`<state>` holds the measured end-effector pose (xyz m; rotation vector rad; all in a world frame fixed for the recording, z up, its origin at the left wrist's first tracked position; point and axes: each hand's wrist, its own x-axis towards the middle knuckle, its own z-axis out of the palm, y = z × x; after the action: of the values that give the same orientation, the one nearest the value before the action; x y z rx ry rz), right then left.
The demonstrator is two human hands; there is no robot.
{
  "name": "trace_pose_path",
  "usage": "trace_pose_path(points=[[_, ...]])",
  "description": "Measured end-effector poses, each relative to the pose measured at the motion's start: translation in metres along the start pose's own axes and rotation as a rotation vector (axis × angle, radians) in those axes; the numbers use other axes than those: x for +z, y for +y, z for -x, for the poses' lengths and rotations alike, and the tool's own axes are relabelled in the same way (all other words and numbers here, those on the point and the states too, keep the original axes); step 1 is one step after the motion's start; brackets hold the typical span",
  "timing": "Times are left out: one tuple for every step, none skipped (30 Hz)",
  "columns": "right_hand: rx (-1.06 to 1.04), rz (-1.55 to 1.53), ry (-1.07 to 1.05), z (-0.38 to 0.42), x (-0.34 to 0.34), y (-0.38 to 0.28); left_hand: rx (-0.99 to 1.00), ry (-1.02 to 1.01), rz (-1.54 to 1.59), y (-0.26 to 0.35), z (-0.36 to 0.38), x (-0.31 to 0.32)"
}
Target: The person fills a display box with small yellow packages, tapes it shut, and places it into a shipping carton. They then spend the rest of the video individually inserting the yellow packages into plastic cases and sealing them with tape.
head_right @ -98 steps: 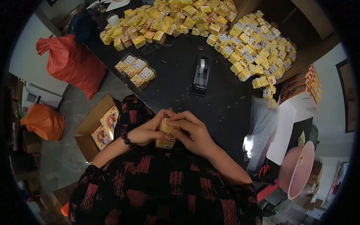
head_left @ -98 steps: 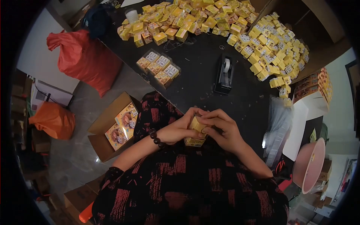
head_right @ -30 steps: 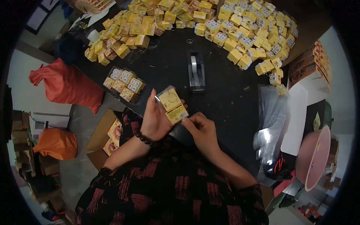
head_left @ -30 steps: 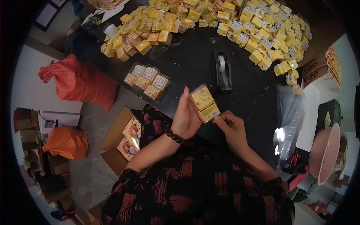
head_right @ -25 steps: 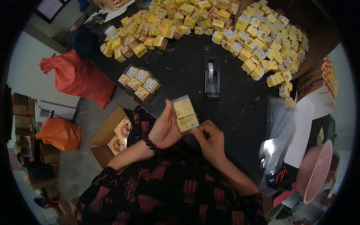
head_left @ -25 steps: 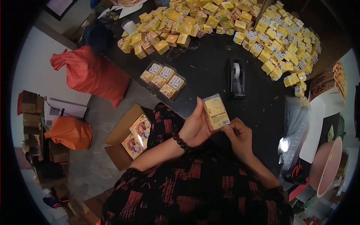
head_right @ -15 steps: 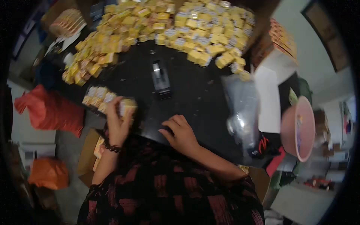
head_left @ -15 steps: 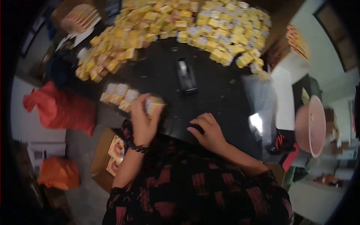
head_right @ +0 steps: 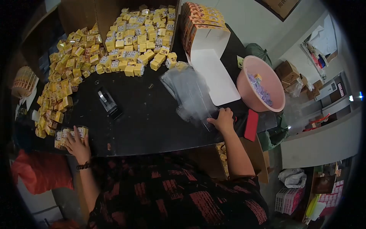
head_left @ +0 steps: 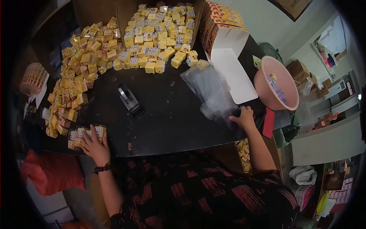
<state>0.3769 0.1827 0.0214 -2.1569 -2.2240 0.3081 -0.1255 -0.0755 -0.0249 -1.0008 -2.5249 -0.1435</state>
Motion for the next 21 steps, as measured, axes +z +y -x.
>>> trace_pose_path(points=[[-0.007, -0.009, 0.003, 0.0, 0.002, 0.0, 0.003, 0.002, 0.039, -0.007, -0.001, 0.011], [-0.013, -0.018, 0.043, -0.002, 0.005, 0.001, 0.004, 0.007, 0.079, -0.011, -0.001, 0.02], [-0.022, -0.028, 0.082, -0.004, 0.006, 0.001, -0.006, 0.019, 0.072, -0.01, -0.001, 0.024], [-0.04, -0.037, 0.082, -0.003, 0.005, 0.001, -0.011, 0.022, 0.132, -0.009, -0.002, 0.026], [-0.039, -0.094, 0.153, -0.003, 0.003, 0.002, -0.021, 0.027, 0.186, -0.012, -0.003, 0.024], [-0.047, -0.154, 0.216, -0.003, 0.002, -0.001, -0.011, 0.022, 0.259, -0.009, -0.004, 0.01], [-0.036, -0.292, 0.29, -0.001, -0.001, -0.004, 0.009, 0.051, 0.312, -0.008, -0.004, 0.003], [-0.021, -0.432, 0.359, 0.004, -0.005, -0.008, 0.031, 0.081, 0.366, -0.006, -0.002, -0.004], [-0.094, -0.552, 0.415, 0.013, -0.015, -0.018, 0.052, 0.13, 0.358, 0.001, 0.001, -0.019], [-0.162, -0.674, 0.472, 0.02, -0.022, -0.027, 0.096, 0.162, 0.434, 0.015, 0.005, -0.043], [-0.228, -0.944, 0.418, 0.021, -0.018, -0.037, 0.146, 0.193, 0.51, 0.034, 0.01, -0.068], [-0.288, -1.114, 0.253, 0.033, -0.022, -0.062, 0.277, 0.152, 0.651, 0.051, 0.019, -0.088], [-0.344, -1.275, 0.076, 0.052, -0.027, -0.094, 0.409, 0.106, 0.789, 0.068, 0.03, -0.105], [-0.485, -1.184, -0.03, 0.072, -0.023, -0.123, 0.493, 0.056, 0.842, 0.086, 0.04, -0.12], [-0.633, -1.09, -0.135, 0.091, -0.018, -0.149, 0.571, 0.008, 0.89, 0.099, 0.049, -0.131], [-0.828, -1.005, -0.197, 0.104, -0.016, -0.171, 0.525, -0.014, 0.951, 0.106, 0.054, -0.131], [-1.023, -0.915, -0.251, 0.114, -0.013, -0.19, 0.481, -0.032, 1.01, 0.107, 0.057, -0.129], [-1.064, -0.929, -0.265, 0.121, -0.006, -0.206, 0.39, -0.013, 1.01, 0.101, 0.056, -0.126], [-1.093, -0.98, -0.302, 0.127, 0.001, -0.22, 0.368, 0.01, 0.982, 0.092, 0.061, -0.119], [-1.119, -1.028, -0.34, 0.13, 0.007, -0.229, 0.216, -0.045, 1.101, 0.084, 0.069, -0.11], [-1.058, -1.031, -0.414, 0.133, 0.01, -0.235, 0.06, -0.098, 1.221, 0.076, 0.072, -0.106]])
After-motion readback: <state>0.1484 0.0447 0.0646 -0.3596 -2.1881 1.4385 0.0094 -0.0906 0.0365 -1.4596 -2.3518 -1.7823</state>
